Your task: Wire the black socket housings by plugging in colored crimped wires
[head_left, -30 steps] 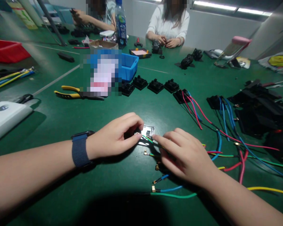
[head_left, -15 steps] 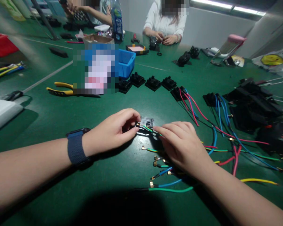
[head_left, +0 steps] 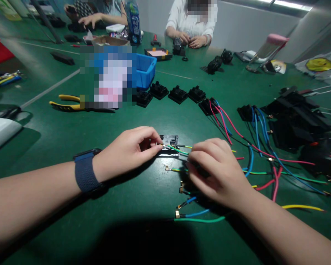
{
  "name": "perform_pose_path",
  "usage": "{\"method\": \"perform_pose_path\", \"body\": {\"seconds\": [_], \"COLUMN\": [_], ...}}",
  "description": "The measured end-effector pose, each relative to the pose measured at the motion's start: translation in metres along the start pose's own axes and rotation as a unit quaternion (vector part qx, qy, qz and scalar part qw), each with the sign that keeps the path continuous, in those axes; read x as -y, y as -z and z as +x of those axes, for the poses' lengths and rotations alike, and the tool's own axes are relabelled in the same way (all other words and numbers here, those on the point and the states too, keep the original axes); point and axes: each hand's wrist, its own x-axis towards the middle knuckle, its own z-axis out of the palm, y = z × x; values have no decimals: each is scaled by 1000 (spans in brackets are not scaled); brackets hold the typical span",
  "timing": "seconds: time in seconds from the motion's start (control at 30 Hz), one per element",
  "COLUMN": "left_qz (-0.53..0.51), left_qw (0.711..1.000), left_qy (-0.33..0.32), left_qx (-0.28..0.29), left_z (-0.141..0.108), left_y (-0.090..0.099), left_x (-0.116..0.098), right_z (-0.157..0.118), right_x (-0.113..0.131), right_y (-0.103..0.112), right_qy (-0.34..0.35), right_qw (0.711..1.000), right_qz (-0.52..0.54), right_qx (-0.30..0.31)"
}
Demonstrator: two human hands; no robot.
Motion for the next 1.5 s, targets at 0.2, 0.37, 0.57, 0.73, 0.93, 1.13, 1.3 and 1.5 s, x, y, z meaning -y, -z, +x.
{"method": "perform_pose_path", "body": {"seconds": [0.2, 0.37, 0.57, 0.73, 0.93, 1.13, 1.3, 1.5], "left_qz": [10, 8, 3, 8, 12, 11, 21, 22], "left_qw": [1000, 1000, 1000, 1000, 1000, 1000, 1000, 1000], "left_qy": [-10, -10, -10, -12, -13, -7, -4, -6], "left_qx": [4, 8, 13, 12, 14, 19, 17, 16], "left_z": [0, 1, 0, 0, 0, 1, 1, 1], "left_y": [0, 0, 0, 0, 1, 1, 1, 1], "left_x": [0, 0, 0, 0, -1, -1, 0, -1], "right_z": [3, 2, 1, 1, 0, 1, 3, 4], "right_x": [7, 5, 4, 4, 6, 13, 18, 17], "right_y": [3, 0, -2, 3, 7, 9, 12, 9], "right_qy": [3, -3, -2, 37, 138, 157, 145, 157], "right_qw": [994, 993, 996, 998, 982, 962, 954, 955], "right_qz": [-39, -44, -15, 36, 105, 31, 25, -14], "right_qx": [98, 109, 82, 22, 74, 223, 261, 251]}}
